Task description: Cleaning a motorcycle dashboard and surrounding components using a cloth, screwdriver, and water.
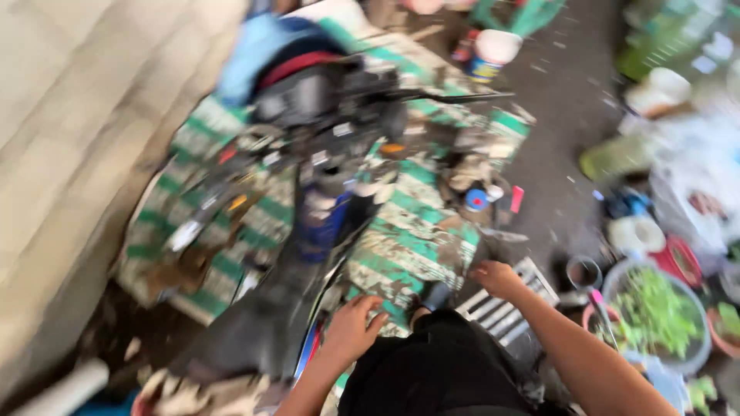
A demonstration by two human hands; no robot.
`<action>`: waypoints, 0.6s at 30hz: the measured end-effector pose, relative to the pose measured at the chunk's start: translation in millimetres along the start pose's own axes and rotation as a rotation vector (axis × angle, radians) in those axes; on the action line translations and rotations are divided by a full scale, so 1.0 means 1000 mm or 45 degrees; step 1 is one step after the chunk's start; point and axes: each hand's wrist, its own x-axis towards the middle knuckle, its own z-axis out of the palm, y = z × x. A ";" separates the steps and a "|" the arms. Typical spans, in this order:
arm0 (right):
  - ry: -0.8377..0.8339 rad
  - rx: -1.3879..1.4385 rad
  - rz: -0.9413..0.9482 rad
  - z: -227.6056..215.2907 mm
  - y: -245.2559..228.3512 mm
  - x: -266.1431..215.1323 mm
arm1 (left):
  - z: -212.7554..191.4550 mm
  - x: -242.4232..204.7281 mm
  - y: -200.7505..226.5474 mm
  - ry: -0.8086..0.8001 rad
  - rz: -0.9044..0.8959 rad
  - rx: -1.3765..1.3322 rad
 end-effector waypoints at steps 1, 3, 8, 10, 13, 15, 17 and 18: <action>-0.040 0.026 0.220 -0.010 0.031 -0.017 | 0.006 0.016 0.006 -0.116 -0.035 0.040; -0.069 0.113 0.480 -0.003 0.119 -0.033 | 0.014 0.057 0.031 -0.279 -0.023 0.104; 0.003 0.231 0.591 0.074 0.331 -0.087 | 0.057 0.159 0.129 -0.871 -0.253 0.161; 0.035 0.366 0.741 0.092 0.365 -0.119 | 0.092 0.192 0.162 -0.960 -0.206 0.220; 0.057 0.560 0.931 0.113 0.384 -0.153 | 0.140 0.233 0.198 -1.047 -0.091 0.286; 0.062 0.646 0.986 0.143 0.400 -0.156 | 0.168 0.258 0.207 -1.061 0.002 0.307; -0.143 -0.118 0.330 0.194 0.424 -0.141 | 0.192 0.286 0.202 -0.978 0.053 0.321; -0.145 -0.105 0.337 0.167 0.396 -0.141 | 0.198 0.305 0.191 -0.991 0.057 0.328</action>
